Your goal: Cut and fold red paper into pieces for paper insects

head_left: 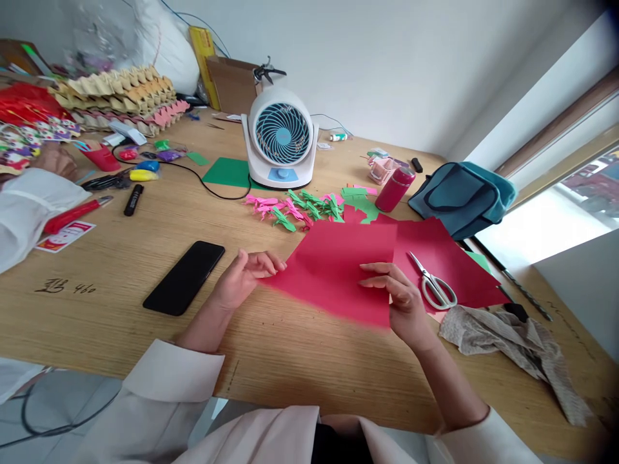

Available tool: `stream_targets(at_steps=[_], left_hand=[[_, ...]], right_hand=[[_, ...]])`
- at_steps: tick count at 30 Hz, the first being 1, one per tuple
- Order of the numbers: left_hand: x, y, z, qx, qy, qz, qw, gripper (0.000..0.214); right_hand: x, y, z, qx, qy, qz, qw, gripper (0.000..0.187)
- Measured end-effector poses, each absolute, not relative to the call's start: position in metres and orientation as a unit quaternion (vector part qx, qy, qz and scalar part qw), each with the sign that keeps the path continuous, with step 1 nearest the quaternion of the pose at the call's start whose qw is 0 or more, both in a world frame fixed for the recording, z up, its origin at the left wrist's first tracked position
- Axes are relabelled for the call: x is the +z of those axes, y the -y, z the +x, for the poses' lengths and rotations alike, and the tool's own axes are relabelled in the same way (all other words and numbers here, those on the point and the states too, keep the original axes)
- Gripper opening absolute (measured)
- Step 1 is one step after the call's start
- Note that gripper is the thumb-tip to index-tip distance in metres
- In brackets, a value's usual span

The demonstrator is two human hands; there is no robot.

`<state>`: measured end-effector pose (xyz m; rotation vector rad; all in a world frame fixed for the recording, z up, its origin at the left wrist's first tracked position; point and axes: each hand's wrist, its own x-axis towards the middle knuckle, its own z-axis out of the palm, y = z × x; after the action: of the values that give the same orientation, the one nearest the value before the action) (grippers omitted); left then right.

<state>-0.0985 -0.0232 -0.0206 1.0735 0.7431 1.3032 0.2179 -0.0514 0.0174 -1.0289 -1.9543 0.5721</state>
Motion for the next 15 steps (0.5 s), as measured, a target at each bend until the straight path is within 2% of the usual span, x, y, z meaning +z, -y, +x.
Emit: stream_targets(at_steps=[2,5,9,15], left_hand=[[-0.022,0.019,-0.101,0.577,-0.323,0.451,0.600,0.062],[-0.026,0.014,-0.101,0.595,-0.355,0.436,0.574,0.044],[-0.028,0.014,-0.096,0.555,-0.391,0.458,0.574,0.024],[-0.034,0.013,-0.088,0.558,-0.450,0.486,0.500,0.027]], right_hand=[[0.024,0.050,0.219,0.188,0.809,-0.376,0.410,0.020],[0.021,0.048,0.218,0.160,0.828,-0.352,0.406,0.028],[0.001,0.047,0.214,0.167,0.832,-0.345,0.401,0.036],[-0.019,0.049,0.212,0.177,0.828,-0.349,0.402,0.045]])
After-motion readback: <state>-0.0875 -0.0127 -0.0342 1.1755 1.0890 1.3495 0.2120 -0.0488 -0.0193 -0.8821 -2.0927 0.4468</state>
